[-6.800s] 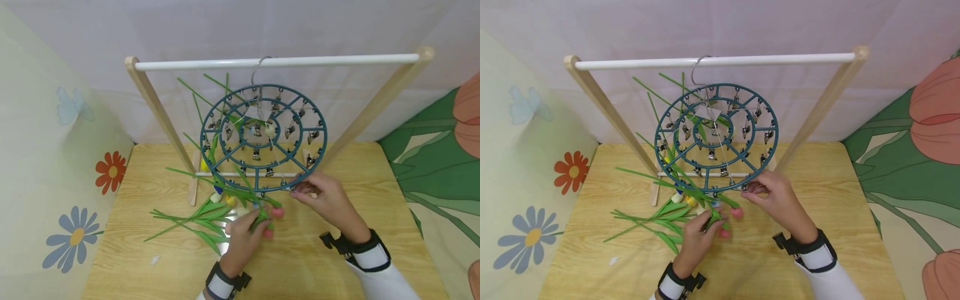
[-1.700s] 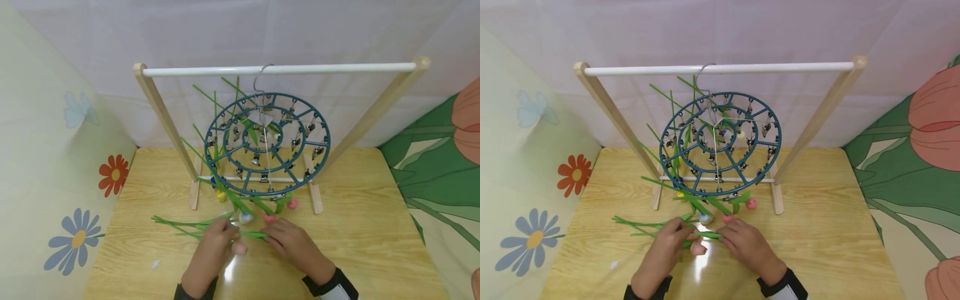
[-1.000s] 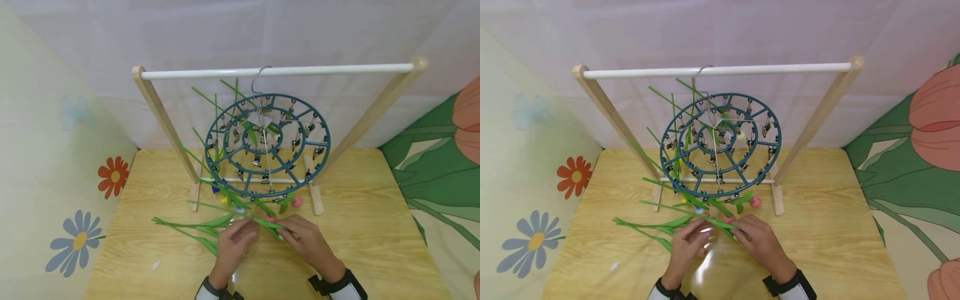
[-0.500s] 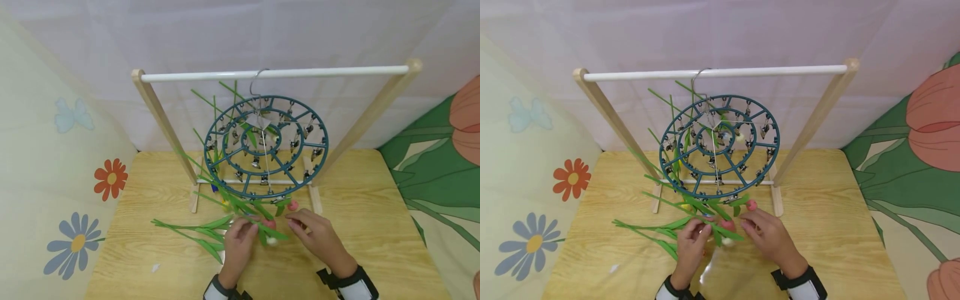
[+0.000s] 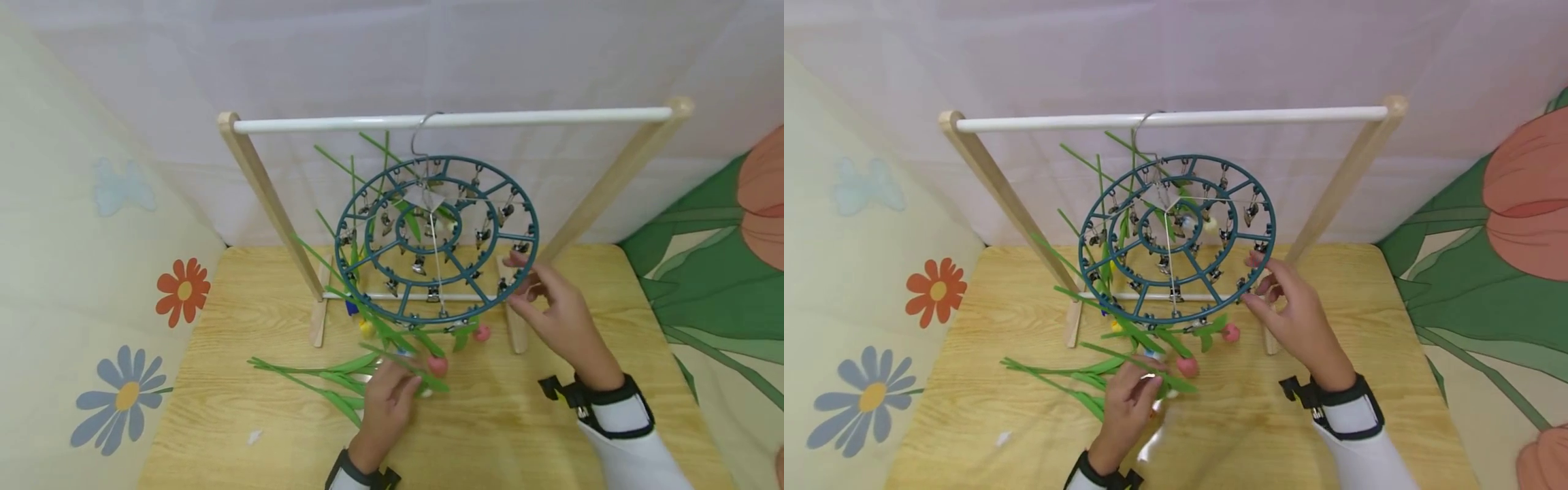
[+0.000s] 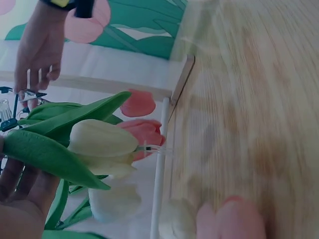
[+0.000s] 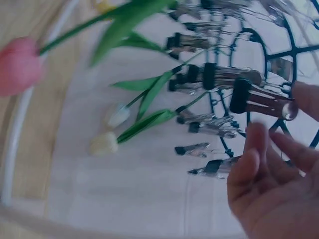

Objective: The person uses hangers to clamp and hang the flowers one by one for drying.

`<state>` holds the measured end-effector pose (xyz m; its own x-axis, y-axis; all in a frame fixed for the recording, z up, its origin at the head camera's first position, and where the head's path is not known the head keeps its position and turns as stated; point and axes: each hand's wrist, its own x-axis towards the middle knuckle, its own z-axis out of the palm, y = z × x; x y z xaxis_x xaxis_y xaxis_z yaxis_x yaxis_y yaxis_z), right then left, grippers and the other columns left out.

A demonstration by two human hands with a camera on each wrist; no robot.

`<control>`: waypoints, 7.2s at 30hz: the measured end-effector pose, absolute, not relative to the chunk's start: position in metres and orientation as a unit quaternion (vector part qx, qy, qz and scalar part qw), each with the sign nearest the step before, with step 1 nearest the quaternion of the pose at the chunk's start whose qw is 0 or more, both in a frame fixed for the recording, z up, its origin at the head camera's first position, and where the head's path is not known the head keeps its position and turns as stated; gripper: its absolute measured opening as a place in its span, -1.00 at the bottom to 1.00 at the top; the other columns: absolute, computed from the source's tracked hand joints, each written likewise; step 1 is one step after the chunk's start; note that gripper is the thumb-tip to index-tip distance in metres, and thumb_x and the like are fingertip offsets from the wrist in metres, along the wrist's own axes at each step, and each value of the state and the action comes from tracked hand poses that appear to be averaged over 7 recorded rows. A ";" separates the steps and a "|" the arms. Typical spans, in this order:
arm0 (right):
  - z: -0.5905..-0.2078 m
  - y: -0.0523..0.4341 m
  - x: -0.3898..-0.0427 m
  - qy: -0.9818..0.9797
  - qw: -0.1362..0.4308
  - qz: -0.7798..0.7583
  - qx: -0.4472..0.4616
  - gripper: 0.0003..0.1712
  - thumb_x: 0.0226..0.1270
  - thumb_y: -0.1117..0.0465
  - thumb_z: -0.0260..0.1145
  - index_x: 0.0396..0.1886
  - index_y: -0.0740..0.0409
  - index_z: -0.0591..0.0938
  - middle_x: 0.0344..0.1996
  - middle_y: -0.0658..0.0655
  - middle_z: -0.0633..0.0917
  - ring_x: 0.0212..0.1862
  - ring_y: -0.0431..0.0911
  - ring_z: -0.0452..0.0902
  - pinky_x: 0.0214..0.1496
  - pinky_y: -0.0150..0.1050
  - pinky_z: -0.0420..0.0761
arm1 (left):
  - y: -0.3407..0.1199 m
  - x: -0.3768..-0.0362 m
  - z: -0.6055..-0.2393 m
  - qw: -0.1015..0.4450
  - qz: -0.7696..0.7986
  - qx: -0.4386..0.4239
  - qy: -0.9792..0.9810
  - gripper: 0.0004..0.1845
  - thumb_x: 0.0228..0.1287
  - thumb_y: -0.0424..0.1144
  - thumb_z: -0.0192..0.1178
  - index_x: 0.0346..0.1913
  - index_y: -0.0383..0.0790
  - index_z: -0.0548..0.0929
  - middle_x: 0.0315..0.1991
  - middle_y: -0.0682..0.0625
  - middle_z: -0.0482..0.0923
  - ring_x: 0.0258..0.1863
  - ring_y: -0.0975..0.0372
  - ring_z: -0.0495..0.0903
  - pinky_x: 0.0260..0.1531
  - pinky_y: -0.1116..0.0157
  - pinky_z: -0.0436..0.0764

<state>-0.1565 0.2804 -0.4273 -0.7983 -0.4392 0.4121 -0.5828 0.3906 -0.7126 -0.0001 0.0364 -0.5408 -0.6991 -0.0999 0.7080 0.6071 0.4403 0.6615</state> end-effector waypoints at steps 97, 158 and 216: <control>-0.453 0.261 -0.109 -0.771 0.049 0.465 0.431 -0.54 0.24 0.52 0.42 0.16 0.32 0.66 -0.16 0.19 0.81 -0.22 -0.15 0.76 -0.14 -0.55 0.69 | -0.074 0.017 -0.516 0.132 -0.397 -0.051 -0.907 -0.73 0.21 -0.49 0.42 -0.03 -0.26 0.75 -0.07 -0.09 0.78 -0.06 0.11 0.77 -0.06 0.16 0.80; -0.485 0.286 -0.082 -0.819 0.113 0.370 0.424 -0.89 0.41 0.19 0.43 -0.12 0.03 0.72 -0.21 -0.07 0.74 -0.20 -0.22 0.67 -0.05 -0.59 0.61 | -0.049 0.030 -0.500 0.158 -0.107 -0.138 -0.972 -0.67 -0.17 -0.48 0.60 -0.32 -0.13 0.73 -0.29 0.05 0.61 -0.27 0.19 0.56 -0.37 0.28 0.63; -0.441 0.288 -0.135 -0.839 0.100 0.429 0.321 -0.12 0.02 0.58 0.52 0.42 0.30 0.47 -0.03 0.08 0.63 -0.12 -0.29 0.45 -0.12 -0.57 0.47 | 0.047 0.002 -0.531 0.356 -0.495 -0.180 -0.772 -0.68 0.08 -0.59 0.25 -0.06 -0.35 0.66 -0.12 -0.16 0.71 -0.08 0.06 0.68 0.07 0.24 0.62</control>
<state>-0.1352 0.2881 -0.4411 -0.7742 -0.4528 0.4422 -0.6236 0.4264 -0.6552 0.0019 0.0474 -0.5312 -0.6812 -0.0749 0.7283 0.6308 0.4450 0.6357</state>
